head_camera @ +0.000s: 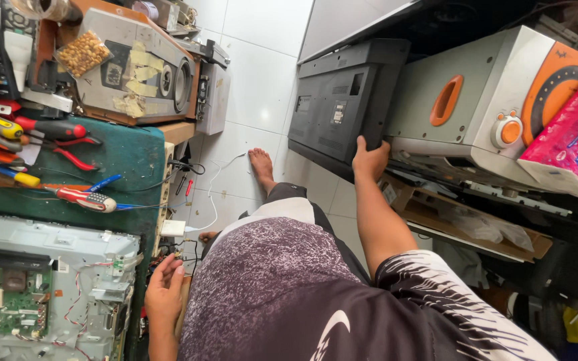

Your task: The person moves a television set aside and then works on the internal components of an open electronic device on a workbench. They handle wires and small parts, using a screwdriver to manipulate components within the device's chassis.

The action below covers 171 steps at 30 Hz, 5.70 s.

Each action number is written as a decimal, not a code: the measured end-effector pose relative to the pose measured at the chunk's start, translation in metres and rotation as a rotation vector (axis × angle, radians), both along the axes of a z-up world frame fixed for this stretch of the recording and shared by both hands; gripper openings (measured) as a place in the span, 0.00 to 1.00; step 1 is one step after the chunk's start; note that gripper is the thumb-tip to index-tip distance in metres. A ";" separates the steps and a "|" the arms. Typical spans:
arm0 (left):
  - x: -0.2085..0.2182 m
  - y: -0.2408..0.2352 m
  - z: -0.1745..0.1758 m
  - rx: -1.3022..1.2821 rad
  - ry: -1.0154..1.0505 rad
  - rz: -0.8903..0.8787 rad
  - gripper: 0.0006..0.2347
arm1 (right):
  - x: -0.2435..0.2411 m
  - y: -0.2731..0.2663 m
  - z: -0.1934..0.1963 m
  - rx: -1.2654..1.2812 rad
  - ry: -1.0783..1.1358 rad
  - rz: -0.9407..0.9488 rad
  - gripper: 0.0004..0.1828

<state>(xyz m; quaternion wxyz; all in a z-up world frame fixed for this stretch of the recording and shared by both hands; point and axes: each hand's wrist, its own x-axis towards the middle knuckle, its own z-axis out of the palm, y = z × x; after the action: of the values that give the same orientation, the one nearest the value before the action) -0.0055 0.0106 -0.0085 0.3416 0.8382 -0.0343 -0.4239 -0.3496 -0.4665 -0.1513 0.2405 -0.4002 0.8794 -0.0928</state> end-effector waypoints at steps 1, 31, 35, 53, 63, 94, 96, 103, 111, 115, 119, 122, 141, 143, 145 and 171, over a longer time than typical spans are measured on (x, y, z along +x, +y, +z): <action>0.000 0.000 0.000 0.012 0.005 0.005 0.19 | -0.004 0.013 0.001 -0.017 0.023 0.020 0.33; -0.054 0.072 0.000 -0.009 -0.154 0.239 0.18 | 0.089 0.088 0.011 -0.742 -0.209 1.094 0.25; -0.086 0.112 -0.014 -0.054 -0.146 0.326 0.18 | 0.178 0.096 0.029 -0.507 -0.510 1.263 0.19; -0.123 0.457 -0.049 0.413 -1.145 1.222 0.16 | 0.368 0.387 0.132 -0.298 -0.581 2.089 0.61; -0.097 0.582 -0.045 0.356 -0.796 1.020 0.27 | 0.375 0.397 0.100 -0.467 -0.403 2.054 0.64; -0.033 0.411 0.027 0.325 -1.222 0.474 0.24 | 0.395 0.362 0.088 -0.438 -0.460 2.129 0.58; -0.033 0.405 0.020 0.322 -1.142 0.367 0.28 | 0.392 0.357 0.085 -0.441 -0.483 2.120 0.56; -0.036 0.434 -0.003 0.496 -1.069 0.235 0.20 | 0.402 0.344 0.094 -0.237 -0.512 2.056 0.50; -0.031 0.436 -0.005 0.526 -0.995 0.258 0.24 | 0.404 0.334 0.107 -0.127 -0.516 2.122 0.46; -0.030 0.437 0.003 0.446 -0.847 0.312 0.22 | 0.404 0.332 0.107 -0.089 -0.526 2.092 0.43; -0.026 0.436 0.007 0.419 -0.978 0.206 0.23 | 0.409 0.332 0.113 -0.064 -0.536 2.076 0.40; -0.030 0.429 0.003 0.450 -0.972 0.268 0.23 | 0.410 0.333 0.114 -0.065 -0.558 2.066 0.40; -0.050 0.320 -0.001 0.202 -1.108 0.603 0.09 | 0.410 0.338 0.105 -0.149 -0.572 2.161 0.46; -0.058 0.305 -0.007 0.186 -0.880 0.636 0.11 | 0.411 0.335 0.103 -0.159 -0.487 2.195 0.47; -0.054 0.300 -0.010 0.170 -0.797 0.655 0.09 | 0.413 0.335 0.102 -0.163 -0.486 2.197 0.47; 0.021 0.305 -0.006 0.392 -0.875 0.618 0.16 | 0.409 0.356 0.130 -0.015 -0.394 2.055 0.45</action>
<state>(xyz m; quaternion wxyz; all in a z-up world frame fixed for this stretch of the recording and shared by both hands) 0.0153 0.3159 -0.0149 0.2416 0.9545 0.1534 0.0839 0.0591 -0.1106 -0.0217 0.3405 -0.9342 0.0606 0.0873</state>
